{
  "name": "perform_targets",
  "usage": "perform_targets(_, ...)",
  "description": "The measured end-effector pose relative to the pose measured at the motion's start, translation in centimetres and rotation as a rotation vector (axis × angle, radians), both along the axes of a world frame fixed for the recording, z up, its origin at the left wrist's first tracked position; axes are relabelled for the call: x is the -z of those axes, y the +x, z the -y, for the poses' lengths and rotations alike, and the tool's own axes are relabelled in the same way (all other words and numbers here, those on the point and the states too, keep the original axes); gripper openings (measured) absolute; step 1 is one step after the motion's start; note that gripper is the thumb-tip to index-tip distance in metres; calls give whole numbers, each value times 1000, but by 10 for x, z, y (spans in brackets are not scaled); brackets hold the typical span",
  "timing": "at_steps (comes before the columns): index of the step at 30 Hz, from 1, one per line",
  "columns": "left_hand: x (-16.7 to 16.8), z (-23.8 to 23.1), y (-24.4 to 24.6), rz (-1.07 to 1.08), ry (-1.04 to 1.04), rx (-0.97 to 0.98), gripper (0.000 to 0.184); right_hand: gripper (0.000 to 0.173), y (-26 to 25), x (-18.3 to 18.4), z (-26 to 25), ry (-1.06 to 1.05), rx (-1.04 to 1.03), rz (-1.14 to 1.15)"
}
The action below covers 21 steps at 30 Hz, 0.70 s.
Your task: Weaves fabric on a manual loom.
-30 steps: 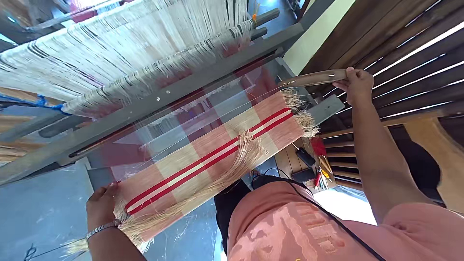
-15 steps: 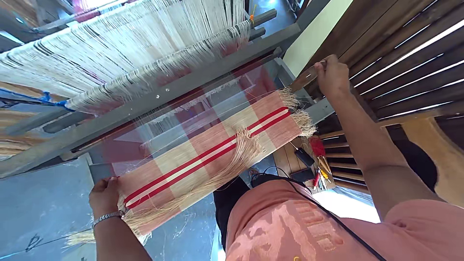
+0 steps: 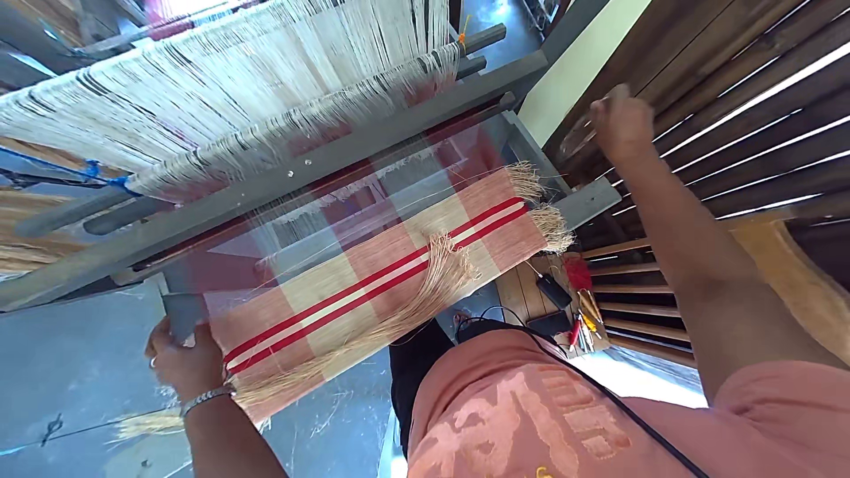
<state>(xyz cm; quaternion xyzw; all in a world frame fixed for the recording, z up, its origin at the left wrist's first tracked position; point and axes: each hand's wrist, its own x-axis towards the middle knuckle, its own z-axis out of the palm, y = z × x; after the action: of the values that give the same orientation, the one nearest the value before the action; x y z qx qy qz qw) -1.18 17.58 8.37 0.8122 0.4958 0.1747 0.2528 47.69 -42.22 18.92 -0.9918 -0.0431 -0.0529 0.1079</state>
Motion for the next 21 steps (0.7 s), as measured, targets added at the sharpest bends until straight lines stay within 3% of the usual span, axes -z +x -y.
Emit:
perform_targets(5,-30,110,13,209,172,143,62,58,-69,-86,11,183,-94,347)
perform_targets(8,-31,188,28,293,187,280,61,48,-120,-98,-19,478,-342,408)
perform_targets(13,-44,295,49,438,244,498,86,35,-196,-66,-104,787,-811,-59)
perform_targets(15,-48,314,43,406,260,486,80,30,-221,-53,-137,841,-968,-282)
perform_targets(18,-34,316,16,332,134,420,60,28,-233,-40,-178,808,-1219,-511)
perform_targets(21,-16,312,-20,293,8,319,61,44,-204,-33,-230,614,-1257,-467)
